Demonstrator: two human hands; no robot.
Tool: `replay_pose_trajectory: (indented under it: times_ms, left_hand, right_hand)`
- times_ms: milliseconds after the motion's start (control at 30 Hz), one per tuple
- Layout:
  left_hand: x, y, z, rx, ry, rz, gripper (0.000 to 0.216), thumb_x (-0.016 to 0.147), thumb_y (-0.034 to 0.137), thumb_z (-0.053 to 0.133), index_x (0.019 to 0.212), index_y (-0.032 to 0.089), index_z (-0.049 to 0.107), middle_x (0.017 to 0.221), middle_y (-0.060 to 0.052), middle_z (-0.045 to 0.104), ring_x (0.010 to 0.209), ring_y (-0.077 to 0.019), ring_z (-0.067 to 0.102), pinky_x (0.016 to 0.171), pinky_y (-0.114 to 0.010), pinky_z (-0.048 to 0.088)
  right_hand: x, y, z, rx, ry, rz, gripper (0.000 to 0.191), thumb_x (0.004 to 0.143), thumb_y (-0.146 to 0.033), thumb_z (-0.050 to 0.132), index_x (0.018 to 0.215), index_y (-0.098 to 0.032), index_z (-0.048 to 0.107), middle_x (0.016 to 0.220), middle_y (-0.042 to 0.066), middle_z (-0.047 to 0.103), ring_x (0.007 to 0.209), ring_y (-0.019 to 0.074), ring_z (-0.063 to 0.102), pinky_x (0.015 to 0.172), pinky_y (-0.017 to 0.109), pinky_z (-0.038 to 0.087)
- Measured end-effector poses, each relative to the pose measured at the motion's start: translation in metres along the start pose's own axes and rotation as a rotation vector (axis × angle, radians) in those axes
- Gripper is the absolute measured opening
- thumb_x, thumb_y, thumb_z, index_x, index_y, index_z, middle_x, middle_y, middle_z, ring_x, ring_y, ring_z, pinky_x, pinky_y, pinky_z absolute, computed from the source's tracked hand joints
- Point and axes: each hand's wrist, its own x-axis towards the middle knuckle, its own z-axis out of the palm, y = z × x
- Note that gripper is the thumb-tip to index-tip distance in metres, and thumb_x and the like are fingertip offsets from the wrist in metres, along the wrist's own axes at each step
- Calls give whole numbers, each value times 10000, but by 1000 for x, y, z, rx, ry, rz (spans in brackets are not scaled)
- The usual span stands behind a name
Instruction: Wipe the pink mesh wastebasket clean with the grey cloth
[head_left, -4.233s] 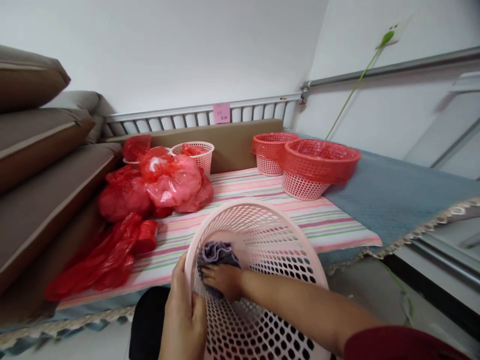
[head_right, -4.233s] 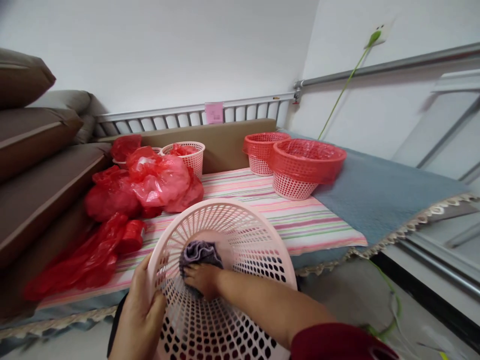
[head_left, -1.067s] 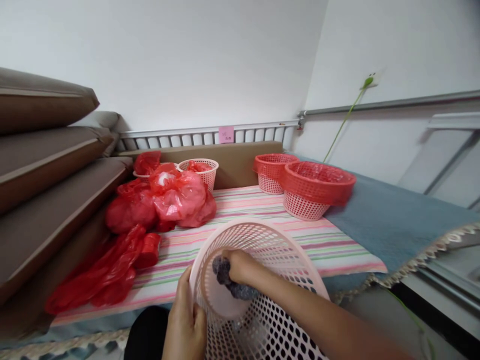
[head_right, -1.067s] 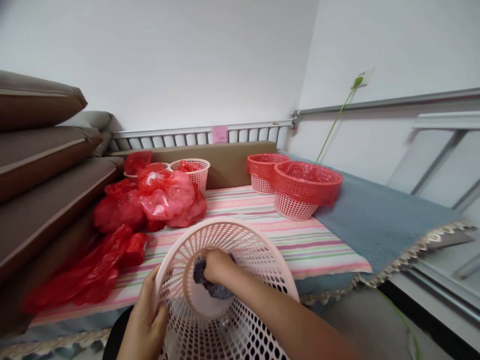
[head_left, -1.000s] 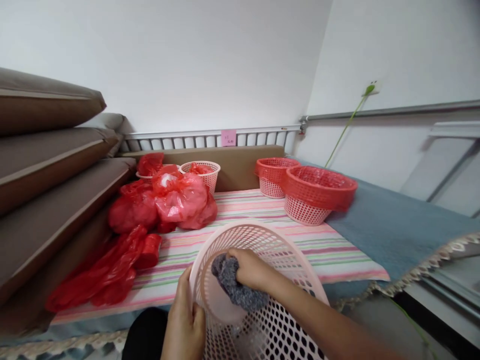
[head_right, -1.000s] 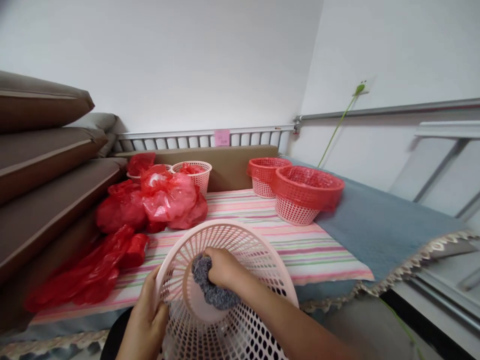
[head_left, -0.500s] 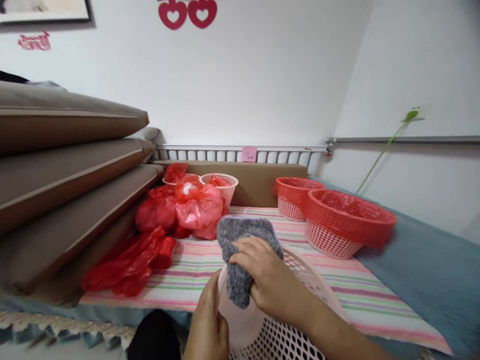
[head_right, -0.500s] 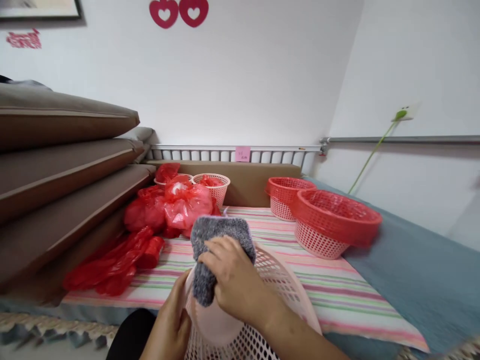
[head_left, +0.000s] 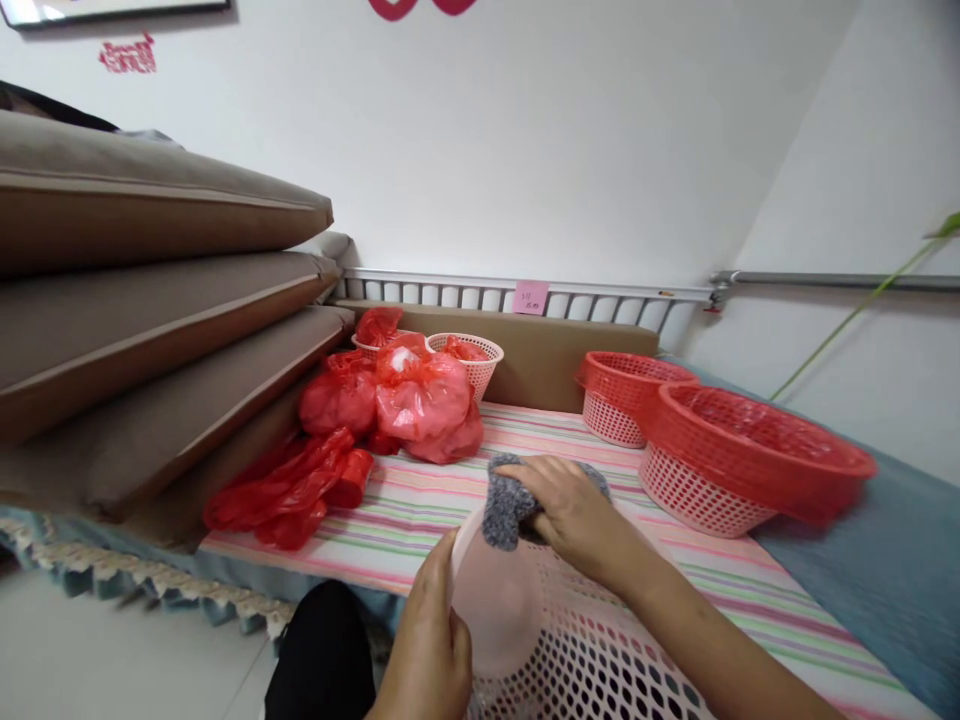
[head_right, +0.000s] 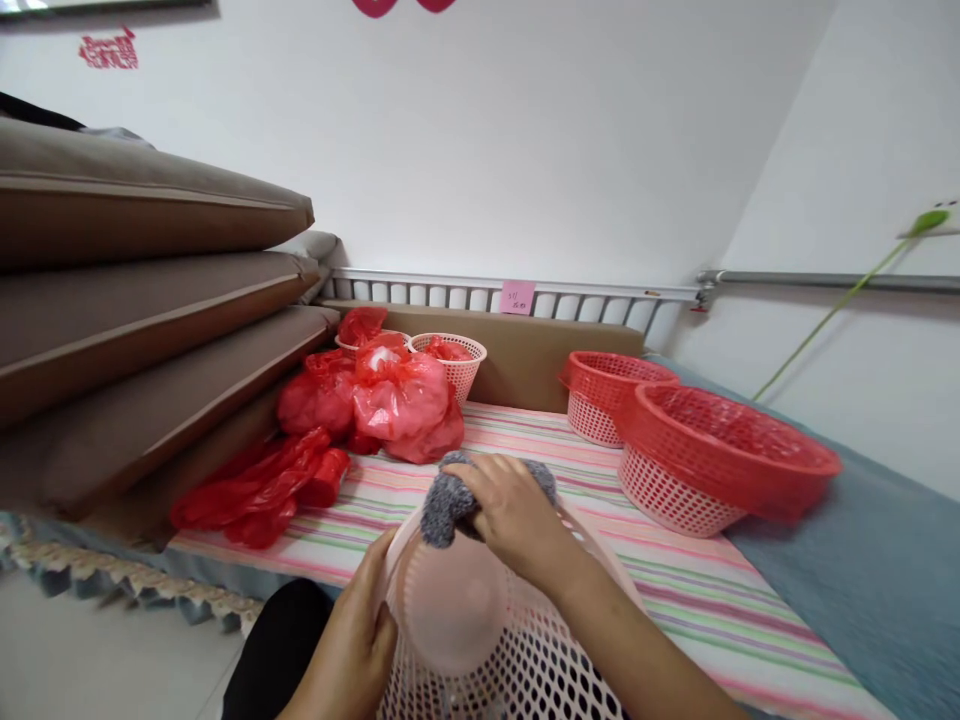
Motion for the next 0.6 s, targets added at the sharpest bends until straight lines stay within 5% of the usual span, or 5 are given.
replay_pose_trajectory:
  times_ms: [300, 467, 600]
  left_hand:
    - [-5, -4, 2, 34, -20, -32, 657, 726, 17, 435, 1373, 123, 391, 1410, -188, 472, 1324, -291, 421, 1103, -525, 325]
    - [-7, -4, 5, 39, -78, 15, 674, 723, 2, 432, 1380, 142, 371, 1440, -172, 438, 1346, -275, 391, 1114, -504, 320]
    - [-8, 1, -3, 71, -96, 17, 666, 740, 12, 421, 1390, 140, 350, 1447, -165, 430, 1354, -261, 379, 1121, -485, 311]
  right_hand:
    - [-87, 68, 13, 2, 192, 448, 400, 833, -321, 416, 1206, -217, 519, 1219, 86, 608, 1137, 244, 561, 931, 397, 467]
    - [-149, 74, 22, 55, 248, 739, 430, 809, -495, 433, 1110, -212, 550, 1040, 102, 692, 958, 287, 655, 772, 387, 538]
    - [-148, 64, 15, 46, 298, 751, 408, 788, -489, 462, 1084, -230, 570, 1015, 95, 698, 933, 296, 658, 764, 392, 533]
